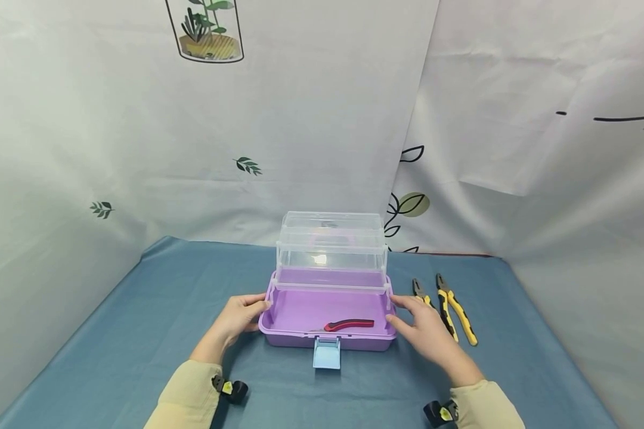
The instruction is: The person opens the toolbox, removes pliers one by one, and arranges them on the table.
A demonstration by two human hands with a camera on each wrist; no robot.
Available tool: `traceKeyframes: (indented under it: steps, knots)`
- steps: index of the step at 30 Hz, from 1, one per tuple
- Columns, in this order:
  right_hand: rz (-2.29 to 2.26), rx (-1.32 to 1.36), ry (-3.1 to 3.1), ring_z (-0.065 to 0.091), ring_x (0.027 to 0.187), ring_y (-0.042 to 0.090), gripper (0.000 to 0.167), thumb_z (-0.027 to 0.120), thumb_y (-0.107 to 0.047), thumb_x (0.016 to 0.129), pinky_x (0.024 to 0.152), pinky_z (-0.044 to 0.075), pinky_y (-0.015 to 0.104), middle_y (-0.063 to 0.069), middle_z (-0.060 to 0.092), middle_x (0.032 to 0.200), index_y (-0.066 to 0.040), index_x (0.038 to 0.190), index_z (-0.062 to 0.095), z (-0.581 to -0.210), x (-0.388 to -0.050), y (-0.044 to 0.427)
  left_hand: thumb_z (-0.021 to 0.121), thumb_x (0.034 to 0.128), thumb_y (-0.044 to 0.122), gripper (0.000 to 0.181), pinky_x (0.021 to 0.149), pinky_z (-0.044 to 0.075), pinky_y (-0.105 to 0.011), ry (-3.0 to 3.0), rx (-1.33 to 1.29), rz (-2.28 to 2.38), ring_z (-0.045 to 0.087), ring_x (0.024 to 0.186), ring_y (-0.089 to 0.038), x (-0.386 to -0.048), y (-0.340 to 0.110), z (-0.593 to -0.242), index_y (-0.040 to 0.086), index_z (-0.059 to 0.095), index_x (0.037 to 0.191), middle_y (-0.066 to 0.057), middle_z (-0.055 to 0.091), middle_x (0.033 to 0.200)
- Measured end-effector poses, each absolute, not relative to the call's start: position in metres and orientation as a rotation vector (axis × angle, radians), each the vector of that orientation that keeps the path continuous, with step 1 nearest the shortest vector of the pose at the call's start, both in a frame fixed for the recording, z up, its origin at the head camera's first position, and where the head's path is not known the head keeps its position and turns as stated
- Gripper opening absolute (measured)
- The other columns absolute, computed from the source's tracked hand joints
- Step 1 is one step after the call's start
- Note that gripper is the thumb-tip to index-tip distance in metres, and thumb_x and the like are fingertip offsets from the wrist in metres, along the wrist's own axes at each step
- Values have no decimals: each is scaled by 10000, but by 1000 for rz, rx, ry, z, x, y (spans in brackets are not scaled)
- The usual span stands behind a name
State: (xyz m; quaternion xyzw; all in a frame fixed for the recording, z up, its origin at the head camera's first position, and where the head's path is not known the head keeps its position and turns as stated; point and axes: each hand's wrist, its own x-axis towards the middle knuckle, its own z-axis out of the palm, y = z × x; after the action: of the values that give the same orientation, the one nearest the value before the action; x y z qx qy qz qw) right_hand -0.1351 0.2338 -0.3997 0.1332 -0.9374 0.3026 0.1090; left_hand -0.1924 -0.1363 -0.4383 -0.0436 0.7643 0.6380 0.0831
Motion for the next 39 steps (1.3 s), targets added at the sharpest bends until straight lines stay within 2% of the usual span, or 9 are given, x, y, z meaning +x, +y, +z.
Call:
traceKeyframes:
  steps: [7,15,22,29,32,39]
  knots:
    - [954,437,-2785,581,1138,348,441,673,-239,877,918,496,510,168,628,1222,3,1237,595,-397,-136,228,654,859,158,389,647,587,-293,2282,-125,1911,664,856,-164,-192,-136,-439,27,632,1225,-192,643,1192]
    - [943,488,-2797,597,1107,346,414,684,-190,863,894,514,498,170,638,1196,7,1220,612,-397,-140,218,636,872,126,378,623,583,-276,2281,-127,1916,660,852,-184,-193,-135,-439,2,620,1228,-213,636,1193]
    - [904,505,-2811,625,1012,270,404,696,-216,852,820,550,434,133,657,1163,-27,1204,636,-396,-142,211,651,863,140,380,616,582,-274,2280,-132,1919,660,837,-171,-192,-135,-438,20,631,1222,-197,642,1189]
    - [947,566,-2809,588,884,218,422,686,-272,862,728,539,330,129,659,1136,-13,1191,639,-397,-147,205,660,858,164,394,625,584,-283,2285,-138,1912,658,837,-157,-191,-135,-438,38,631,1230,-187,637,1204]
    - [944,588,-2801,600,905,228,414,695,-267,854,740,540,354,127,664,1128,-19,1181,646,-399,-148,202,660,860,169,400,626,584,-283,2282,-137,1908,657,842,-156,-192,-135,-438,38,626,1236,-190,632,1214]
    - [940,632,-2821,595,1108,314,450,693,-290,853,888,514,491,128,643,1208,-30,1214,628,-403,-155,197,644,866,134,382,614,583,-284,2298,-135,1908,658,838,-178,-194,-135,-441,6,624,1225,-213,632,1200]
